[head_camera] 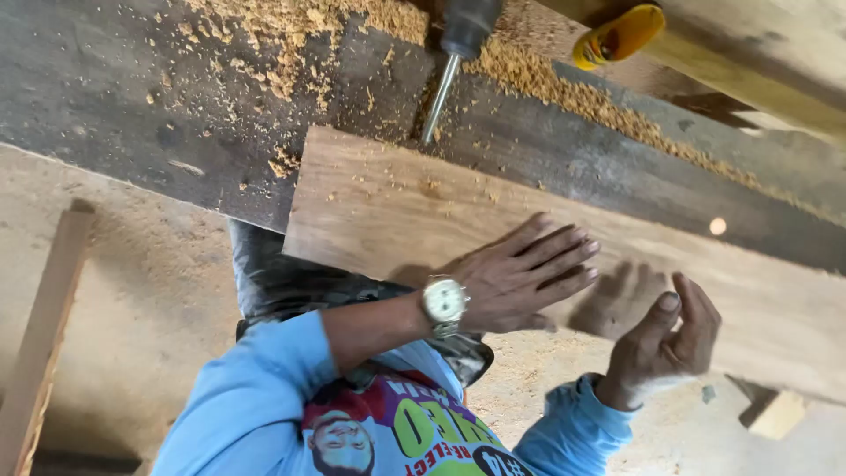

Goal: Milling a slot into a wooden plank using a power tool.

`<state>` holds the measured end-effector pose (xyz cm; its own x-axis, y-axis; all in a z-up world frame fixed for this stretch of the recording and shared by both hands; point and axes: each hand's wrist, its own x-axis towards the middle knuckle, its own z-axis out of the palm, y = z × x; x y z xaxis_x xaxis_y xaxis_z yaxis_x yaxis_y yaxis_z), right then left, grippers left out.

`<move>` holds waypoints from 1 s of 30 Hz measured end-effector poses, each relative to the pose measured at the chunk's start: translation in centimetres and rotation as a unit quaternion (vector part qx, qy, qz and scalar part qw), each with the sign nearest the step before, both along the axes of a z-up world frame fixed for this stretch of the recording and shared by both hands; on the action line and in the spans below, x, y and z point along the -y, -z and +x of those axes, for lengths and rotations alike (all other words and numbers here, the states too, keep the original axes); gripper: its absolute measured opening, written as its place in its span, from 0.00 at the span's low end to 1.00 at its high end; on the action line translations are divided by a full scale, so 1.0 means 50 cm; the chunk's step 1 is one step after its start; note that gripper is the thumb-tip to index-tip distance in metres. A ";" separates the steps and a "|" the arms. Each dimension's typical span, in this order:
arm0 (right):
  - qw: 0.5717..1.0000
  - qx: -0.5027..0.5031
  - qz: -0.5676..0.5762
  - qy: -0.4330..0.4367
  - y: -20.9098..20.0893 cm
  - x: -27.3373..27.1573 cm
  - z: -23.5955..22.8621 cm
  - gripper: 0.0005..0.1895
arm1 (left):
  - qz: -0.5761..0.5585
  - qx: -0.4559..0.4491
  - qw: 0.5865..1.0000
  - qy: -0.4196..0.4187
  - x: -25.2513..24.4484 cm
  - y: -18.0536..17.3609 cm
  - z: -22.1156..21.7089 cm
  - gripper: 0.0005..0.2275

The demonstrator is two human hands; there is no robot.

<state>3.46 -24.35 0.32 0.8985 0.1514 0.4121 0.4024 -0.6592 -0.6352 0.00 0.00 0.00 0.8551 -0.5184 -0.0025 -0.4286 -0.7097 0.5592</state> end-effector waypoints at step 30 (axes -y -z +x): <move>0.903 -0.132 -0.372 -0.169 0.052 0.035 0.173 0.28 | -0.041 -0.028 0.865 -0.500 -0.322 0.107 -0.267 0.24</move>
<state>12.11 -26.13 -2.30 0.8016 0.5817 -0.1379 0.5593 -0.8112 -0.1706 -13.35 16.12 -5.33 0.8760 0.4789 -0.0573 0.4053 -0.6664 0.6259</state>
